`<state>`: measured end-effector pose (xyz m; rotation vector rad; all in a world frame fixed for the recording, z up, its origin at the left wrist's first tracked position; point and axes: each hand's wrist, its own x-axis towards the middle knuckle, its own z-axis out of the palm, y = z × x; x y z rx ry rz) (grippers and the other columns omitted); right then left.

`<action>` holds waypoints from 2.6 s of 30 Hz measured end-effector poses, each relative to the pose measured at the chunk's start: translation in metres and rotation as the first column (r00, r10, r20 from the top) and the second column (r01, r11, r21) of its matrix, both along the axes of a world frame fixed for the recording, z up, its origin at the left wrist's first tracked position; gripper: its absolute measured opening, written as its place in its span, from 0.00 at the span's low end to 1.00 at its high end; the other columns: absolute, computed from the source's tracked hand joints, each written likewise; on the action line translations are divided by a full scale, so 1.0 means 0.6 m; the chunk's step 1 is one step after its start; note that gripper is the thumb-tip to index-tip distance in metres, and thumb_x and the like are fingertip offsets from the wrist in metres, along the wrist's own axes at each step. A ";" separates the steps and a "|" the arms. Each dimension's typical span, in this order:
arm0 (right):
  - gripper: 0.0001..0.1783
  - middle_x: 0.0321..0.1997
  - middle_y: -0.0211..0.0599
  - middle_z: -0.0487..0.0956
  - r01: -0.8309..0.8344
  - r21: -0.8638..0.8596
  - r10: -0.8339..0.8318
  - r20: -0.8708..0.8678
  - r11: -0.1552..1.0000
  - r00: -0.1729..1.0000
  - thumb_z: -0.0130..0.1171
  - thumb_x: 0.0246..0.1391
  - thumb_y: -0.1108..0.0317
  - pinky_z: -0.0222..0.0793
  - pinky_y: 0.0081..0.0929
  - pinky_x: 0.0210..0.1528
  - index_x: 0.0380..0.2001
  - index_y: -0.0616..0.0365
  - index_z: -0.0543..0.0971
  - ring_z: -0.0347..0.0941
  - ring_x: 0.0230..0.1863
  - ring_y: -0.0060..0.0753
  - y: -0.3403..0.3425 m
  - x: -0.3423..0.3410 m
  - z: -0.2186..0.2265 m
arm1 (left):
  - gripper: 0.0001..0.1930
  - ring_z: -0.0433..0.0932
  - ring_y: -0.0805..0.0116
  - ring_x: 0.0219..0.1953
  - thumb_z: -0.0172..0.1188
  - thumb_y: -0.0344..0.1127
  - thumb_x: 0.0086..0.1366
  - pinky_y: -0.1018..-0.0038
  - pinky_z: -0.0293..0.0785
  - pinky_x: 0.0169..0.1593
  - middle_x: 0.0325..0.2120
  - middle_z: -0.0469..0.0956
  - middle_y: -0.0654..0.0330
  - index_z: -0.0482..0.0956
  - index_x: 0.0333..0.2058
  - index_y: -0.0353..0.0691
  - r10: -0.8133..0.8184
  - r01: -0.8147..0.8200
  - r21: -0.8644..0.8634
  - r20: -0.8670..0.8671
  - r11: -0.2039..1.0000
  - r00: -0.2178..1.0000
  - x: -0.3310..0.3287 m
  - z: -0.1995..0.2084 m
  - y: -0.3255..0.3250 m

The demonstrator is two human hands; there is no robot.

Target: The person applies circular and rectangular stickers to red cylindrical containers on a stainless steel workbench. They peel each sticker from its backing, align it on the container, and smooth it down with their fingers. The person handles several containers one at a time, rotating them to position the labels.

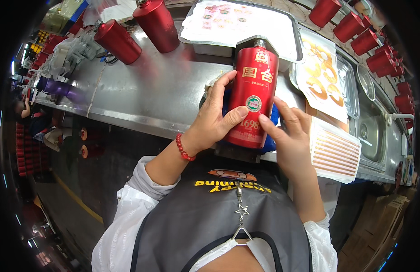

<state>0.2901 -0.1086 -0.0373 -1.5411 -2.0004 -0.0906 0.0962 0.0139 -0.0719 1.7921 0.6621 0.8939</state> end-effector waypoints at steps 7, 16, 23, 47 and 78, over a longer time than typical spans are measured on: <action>0.27 0.62 0.44 0.74 -0.030 0.035 0.029 0.046 0.999 0.999 0.63 0.39 0.78 0.70 0.39 0.54 0.47 0.46 0.84 0.68 0.52 0.49 0.010 -0.008 0.013 | 0.41 0.60 0.51 0.64 0.61 0.51 0.66 0.60 0.53 0.68 0.62 0.62 0.42 0.55 0.67 0.31 -0.006 0.007 -0.029 0.027 1.000 1.000 0.002 -0.003 -0.001; 0.21 0.60 0.42 0.75 -0.037 0.085 0.035 0.026 0.996 0.999 0.62 0.37 0.80 0.70 0.38 0.52 0.39 0.51 0.84 0.67 0.53 0.49 0.019 0.000 0.011 | 0.41 0.60 0.51 0.64 0.61 0.51 0.66 0.60 0.53 0.68 0.62 0.61 0.42 0.54 0.67 0.32 -0.019 0.019 -0.032 0.027 0.999 0.999 0.001 -0.006 0.002; 0.07 0.53 0.45 0.74 -0.029 -0.256 -0.158 -0.680 0.966 0.716 0.61 0.47 0.76 0.70 0.30 0.46 0.32 0.61 0.76 0.69 0.52 0.40 0.038 0.000 0.039 | 0.41 0.60 0.52 0.64 0.61 0.51 0.66 0.61 0.53 0.68 0.62 0.61 0.44 0.53 0.67 0.33 -0.014 0.016 -0.051 0.041 0.999 0.999 0.002 -0.006 0.000; 0.15 0.55 0.45 0.66 -0.048 -0.311 -0.172 -0.642 0.949 0.747 0.64 0.41 0.69 0.57 0.34 0.64 0.33 0.55 0.71 0.60 0.64 0.41 0.057 0.000 0.017 | 0.42 0.60 0.52 0.64 0.61 0.53 0.66 0.61 0.53 0.68 0.62 0.61 0.43 0.54 0.67 0.32 0.002 -0.001 -0.017 0.033 1.000 0.999 0.006 -0.004 -0.003; 0.15 0.35 0.40 0.80 0.256 -0.259 -0.364 -0.687 0.931 0.629 0.62 0.59 0.69 0.73 0.25 0.40 0.45 0.66 0.74 0.76 0.35 0.26 0.005 -0.018 -0.005 | 0.38 0.56 0.47 0.68 0.52 0.63 0.68 0.54 0.48 0.71 0.62 0.68 0.48 0.68 0.64 0.37 -0.021 0.055 0.550 -0.069 0.834 0.997 -0.006 0.025 0.026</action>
